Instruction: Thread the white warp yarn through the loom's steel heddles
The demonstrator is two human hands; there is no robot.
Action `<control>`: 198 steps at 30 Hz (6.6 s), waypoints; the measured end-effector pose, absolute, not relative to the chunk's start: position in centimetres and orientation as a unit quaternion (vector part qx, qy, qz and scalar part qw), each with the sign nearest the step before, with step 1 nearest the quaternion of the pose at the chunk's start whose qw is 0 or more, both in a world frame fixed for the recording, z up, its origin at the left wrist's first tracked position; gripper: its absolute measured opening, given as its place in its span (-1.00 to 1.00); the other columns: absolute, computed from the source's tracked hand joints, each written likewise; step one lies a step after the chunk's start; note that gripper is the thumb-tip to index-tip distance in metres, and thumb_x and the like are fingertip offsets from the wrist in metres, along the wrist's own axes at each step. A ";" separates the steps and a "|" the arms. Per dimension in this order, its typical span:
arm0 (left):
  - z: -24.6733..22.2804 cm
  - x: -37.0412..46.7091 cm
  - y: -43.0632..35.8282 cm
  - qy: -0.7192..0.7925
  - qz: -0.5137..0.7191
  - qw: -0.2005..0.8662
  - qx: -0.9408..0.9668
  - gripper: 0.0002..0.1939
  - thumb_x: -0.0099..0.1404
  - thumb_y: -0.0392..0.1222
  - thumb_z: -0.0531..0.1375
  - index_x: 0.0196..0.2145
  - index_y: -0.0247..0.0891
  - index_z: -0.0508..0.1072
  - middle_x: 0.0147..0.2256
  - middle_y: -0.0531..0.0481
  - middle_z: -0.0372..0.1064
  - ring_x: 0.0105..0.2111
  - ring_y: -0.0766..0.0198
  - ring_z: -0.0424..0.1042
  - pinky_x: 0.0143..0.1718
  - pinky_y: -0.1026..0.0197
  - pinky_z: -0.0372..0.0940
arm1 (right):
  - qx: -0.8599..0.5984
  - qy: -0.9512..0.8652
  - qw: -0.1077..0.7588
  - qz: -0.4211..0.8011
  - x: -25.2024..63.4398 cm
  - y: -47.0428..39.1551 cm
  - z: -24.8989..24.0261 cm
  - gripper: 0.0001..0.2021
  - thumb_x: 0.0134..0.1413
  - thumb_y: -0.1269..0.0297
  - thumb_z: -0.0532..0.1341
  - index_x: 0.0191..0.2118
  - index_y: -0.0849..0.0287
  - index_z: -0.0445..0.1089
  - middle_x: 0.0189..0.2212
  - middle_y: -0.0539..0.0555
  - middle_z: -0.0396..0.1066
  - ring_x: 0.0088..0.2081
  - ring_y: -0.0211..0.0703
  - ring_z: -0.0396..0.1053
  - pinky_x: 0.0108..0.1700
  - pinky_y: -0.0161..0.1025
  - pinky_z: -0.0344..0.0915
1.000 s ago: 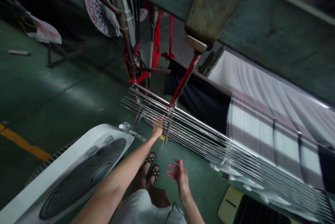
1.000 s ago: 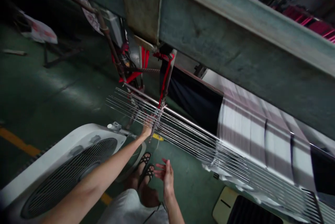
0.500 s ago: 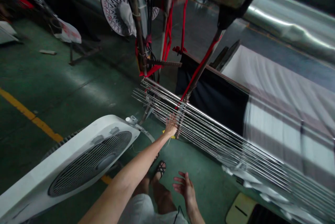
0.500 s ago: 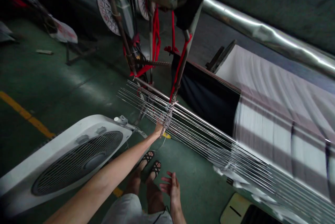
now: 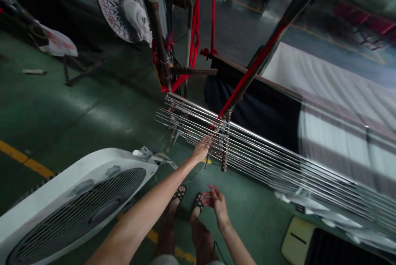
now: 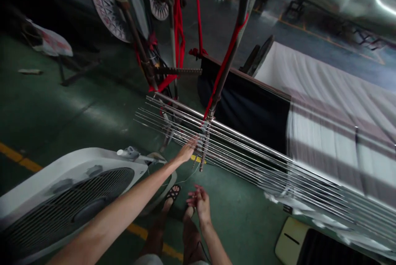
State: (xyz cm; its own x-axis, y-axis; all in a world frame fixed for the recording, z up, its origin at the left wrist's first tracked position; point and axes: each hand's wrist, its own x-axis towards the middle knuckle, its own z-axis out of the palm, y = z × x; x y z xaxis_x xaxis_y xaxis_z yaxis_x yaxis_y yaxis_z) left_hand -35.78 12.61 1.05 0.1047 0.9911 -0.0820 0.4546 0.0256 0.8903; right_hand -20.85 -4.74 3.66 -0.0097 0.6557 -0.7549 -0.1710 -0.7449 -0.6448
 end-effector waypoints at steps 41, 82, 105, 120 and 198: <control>0.7 -43.9 13.1 0.501 0.234 0.381 0.741 -0.69 0.39 -0.14 -0.01 -0.18 -0.24 0.51 -0.20 0.01 0.52 -0.14 0.18 0.47 -0.07 0.20 0.29 | -0.591 -0.264 0.543 0.534 -31.4 2.8 0.9 -0.69 0.16 0.10 0.09 -0.05 0.15 0.25 -0.67 -0.18 0.25 -0.76 -0.43 0.08 -0.74 -0.48 -0.01; -0.7 -41.7 6.5 0.529 0.343 0.328 0.703 -0.67 0.33 -0.42 -0.06 -0.05 -0.19 0.35 -0.14 -0.04 0.35 -0.08 0.21 0.34 -0.01 0.13 0.27 | -0.623 -0.236 0.533 0.521 -28.0 0.2 -0.2 -0.70 0.13 0.15 0.13 -0.04 0.14 0.25 -0.57 -0.14 0.31 -0.71 -0.42 0.15 -0.72 -0.47 0.03; -1.2 -40.6 11.9 0.543 0.305 0.247 0.743 -0.83 0.20 -0.40 0.13 -0.24 -0.27 0.42 -0.18 -0.08 0.42 -0.06 0.10 0.36 0.04 0.03 0.24 | -0.603 -0.222 0.535 0.548 -27.1 2.8 1.5 -0.58 0.09 0.16 0.17 0.08 0.09 0.20 -0.56 -0.12 0.37 -0.73 -0.42 0.17 -0.74 -0.49 0.00; -1.4 -39.1 12.4 0.560 0.309 0.226 0.735 -0.70 0.16 -0.47 0.10 -0.16 -0.24 0.34 -0.14 -0.08 0.37 -0.04 0.13 0.34 0.01 0.06 0.27 | -0.535 -0.181 0.535 0.629 -26.8 4.7 1.6 -0.73 -0.01 0.27 0.17 -0.15 0.05 0.14 -0.61 -0.17 0.35 -0.79 -0.39 0.12 -0.82 -0.49 -0.10; -0.8 -38.6 9.5 0.486 0.285 0.268 0.781 -0.83 0.26 -0.29 0.19 -0.16 -0.22 0.41 -0.15 -0.01 0.37 -0.06 0.18 0.32 0.02 0.12 0.22 | -0.615 -0.210 0.526 0.549 -29.1 -0.3 1.1 -0.61 0.10 0.27 0.09 0.08 0.12 0.18 -0.65 -0.17 0.28 -0.74 -0.39 0.13 -0.72 -0.48 0.04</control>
State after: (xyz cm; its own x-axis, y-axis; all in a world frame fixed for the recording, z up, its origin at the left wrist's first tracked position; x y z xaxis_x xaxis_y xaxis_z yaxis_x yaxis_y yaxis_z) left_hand -38.62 9.52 -0.77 0.3647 0.9125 0.1851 0.6072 -0.3838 0.6957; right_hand -29.07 -0.29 1.05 0.3100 0.8353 -0.4541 -0.3186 -0.3588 -0.8774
